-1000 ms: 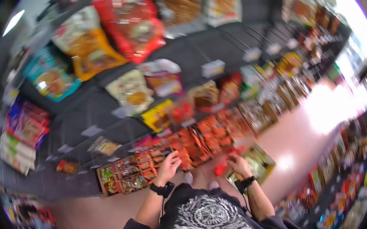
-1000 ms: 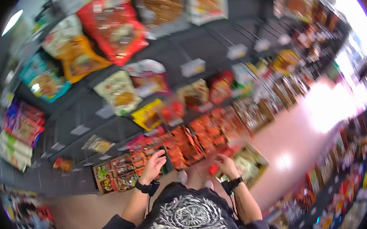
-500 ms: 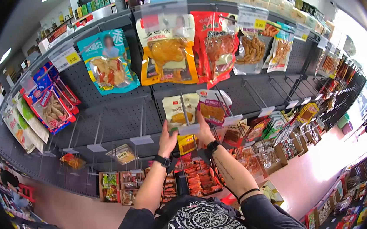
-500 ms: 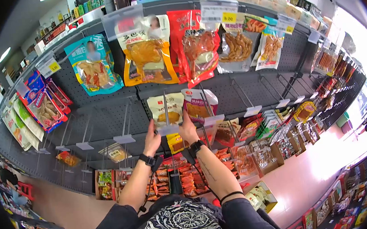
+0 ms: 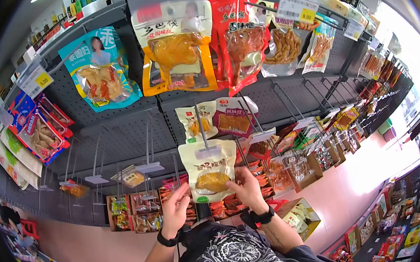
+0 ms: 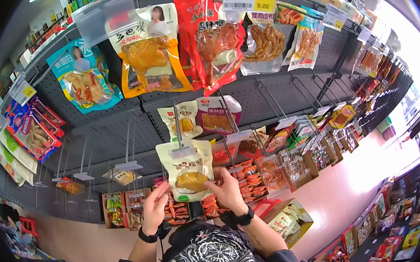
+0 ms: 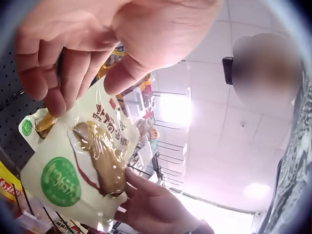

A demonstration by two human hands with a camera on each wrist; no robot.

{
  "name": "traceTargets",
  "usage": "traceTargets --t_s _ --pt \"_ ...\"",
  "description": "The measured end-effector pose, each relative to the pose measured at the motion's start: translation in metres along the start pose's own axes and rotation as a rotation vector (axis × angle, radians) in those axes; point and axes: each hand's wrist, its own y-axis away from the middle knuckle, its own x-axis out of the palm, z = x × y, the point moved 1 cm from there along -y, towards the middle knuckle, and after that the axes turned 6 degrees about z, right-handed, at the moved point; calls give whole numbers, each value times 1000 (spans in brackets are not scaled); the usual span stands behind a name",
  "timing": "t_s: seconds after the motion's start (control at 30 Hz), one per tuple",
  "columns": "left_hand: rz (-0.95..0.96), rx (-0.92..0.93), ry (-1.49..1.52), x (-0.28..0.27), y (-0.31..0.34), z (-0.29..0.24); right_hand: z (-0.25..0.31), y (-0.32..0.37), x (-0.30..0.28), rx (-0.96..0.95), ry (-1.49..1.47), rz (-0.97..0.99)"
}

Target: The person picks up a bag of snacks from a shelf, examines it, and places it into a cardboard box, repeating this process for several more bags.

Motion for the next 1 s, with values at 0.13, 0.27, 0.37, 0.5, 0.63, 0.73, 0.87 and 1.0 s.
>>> traceTargets --t_s 0.13,0.27,0.37,0.5,0.63,0.73,0.87,1.0 --pt "-87 76 -101 22 34 -21 14 26 -5 35 -277 74" --pt "-187 67 47 43 48 -40 24 20 -19 -14 -182 109" --pt "-163 42 70 57 56 -50 9 29 -32 -29 -157 112" --pt "-22 -57 34 90 60 -29 -15 73 -68 57 -51 99" --pt "350 -273 55 157 65 8 -96 148 -123 327 -125 -2" --pt "565 -313 99 212 67 30 -151 221 -172 444 -97 -212" --pt "693 -237 -45 248 58 30 -237 305 -206 755 47 -537" --pt "696 -237 -88 250 51 45 -341 352 -210 802 314 -540"
